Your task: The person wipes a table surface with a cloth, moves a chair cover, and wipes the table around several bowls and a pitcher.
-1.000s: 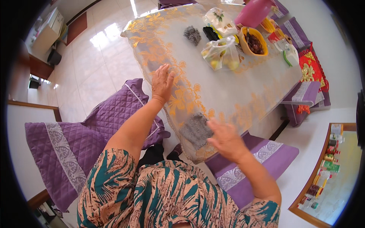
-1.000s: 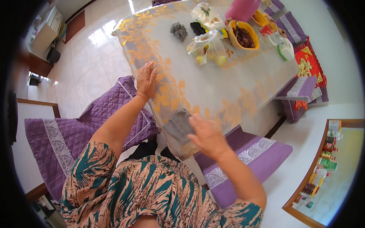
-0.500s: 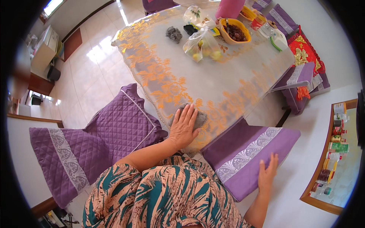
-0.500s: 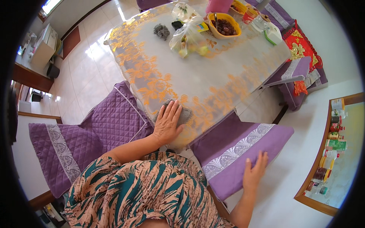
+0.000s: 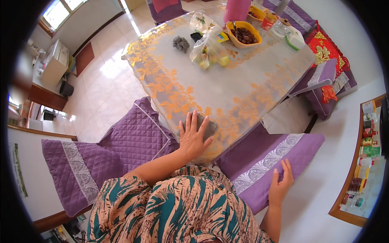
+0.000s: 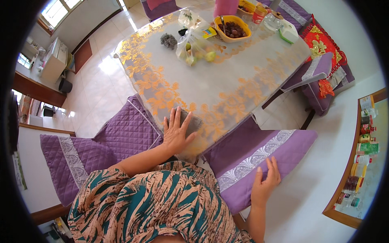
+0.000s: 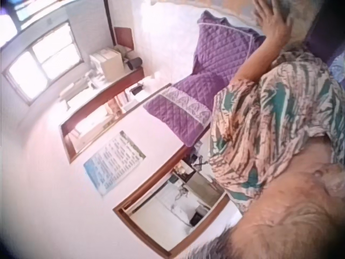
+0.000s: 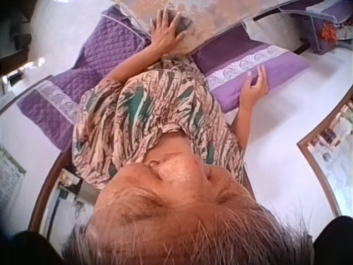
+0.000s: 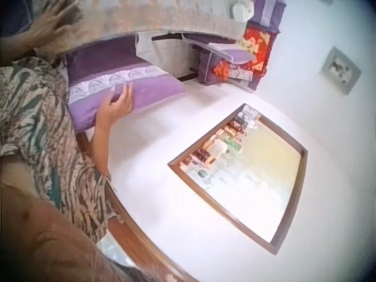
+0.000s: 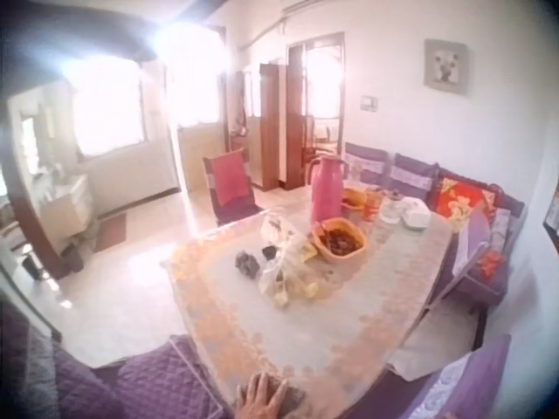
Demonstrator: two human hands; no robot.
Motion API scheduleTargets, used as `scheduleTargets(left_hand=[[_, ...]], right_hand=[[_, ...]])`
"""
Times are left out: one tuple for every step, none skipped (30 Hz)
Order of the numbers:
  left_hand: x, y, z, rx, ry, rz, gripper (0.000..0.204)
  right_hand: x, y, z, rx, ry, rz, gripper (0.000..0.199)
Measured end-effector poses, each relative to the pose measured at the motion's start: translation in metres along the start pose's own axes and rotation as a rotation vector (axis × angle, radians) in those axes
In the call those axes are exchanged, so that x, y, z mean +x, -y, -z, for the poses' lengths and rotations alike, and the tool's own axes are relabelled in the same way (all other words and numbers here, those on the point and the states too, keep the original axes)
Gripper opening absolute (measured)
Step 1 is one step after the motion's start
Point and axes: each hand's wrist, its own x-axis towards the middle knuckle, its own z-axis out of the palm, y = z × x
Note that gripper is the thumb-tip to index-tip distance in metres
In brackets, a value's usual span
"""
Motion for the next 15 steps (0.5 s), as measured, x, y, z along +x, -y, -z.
scheduleTargets(left_hand=[[0.001,0.004,-0.005,0.026,0.005,0.011,0.074],[0.002,0.008,-0.010,0.051,0.009,0.023,0.073],[0.002,0.010,-0.015,0.065,-0.007,0.016,0.072],[0.002,0.012,-0.019,0.079,-0.023,0.009,0.071],[0.002,0.014,-0.023,0.093,-0.039,0.002,0.071],[0.003,0.013,-0.020,0.075,-0.049,-0.049,0.068],[0.003,0.009,-0.018,0.057,-0.002,-0.129,0.068],[0.002,0.002,-0.018,0.038,0.045,-0.208,0.067],[0.000,-0.005,-0.016,0.023,0.094,-0.287,0.067],[-0.005,-0.011,-0.021,-0.015,0.084,-0.351,0.067],[-0.014,-0.018,-0.030,-0.053,0.074,-0.415,0.067],[-0.015,-0.021,-0.032,-0.095,0.058,-0.485,0.067],[-0.013,-0.016,-0.032,-0.094,0.054,-0.496,0.067],[-0.011,-0.009,-0.031,-0.093,0.050,-0.506,0.067],[-0.009,-0.005,-0.032,-0.097,0.045,-0.515,0.067]], right_hand=[[0.000,0.000,0.001,0.051,-0.033,0.001,0.034],[0.000,0.004,0.001,0.056,-0.056,0.009,0.033],[-0.001,0.008,0.002,0.056,-0.079,0.017,0.031],[-0.001,0.011,0.002,0.056,-0.101,0.026,0.030],[-0.001,0.012,0.002,0.075,-0.102,0.016,0.029],[-0.001,0.011,0.001,0.095,-0.103,0.005,0.028],[-0.001,0.011,0.000,0.115,-0.103,-0.006,0.028],[-0.001,0.011,0.001,0.126,-0.100,-0.010,0.028],[0.000,0.011,0.002,0.141,-0.097,-0.016,0.027],[0.001,0.012,0.002,0.153,-0.094,-0.017,0.027],[0.000,0.012,0.000,0.152,-0.093,-0.013,0.027],[0.000,0.012,0.001,0.146,-0.100,-0.008,0.027],[-0.001,0.012,0.002,0.139,-0.107,-0.003,0.027],[-0.006,0.012,0.002,0.097,-0.127,0.004,0.027],[-0.011,0.010,0.005,0.049,-0.147,0.013,0.027]])
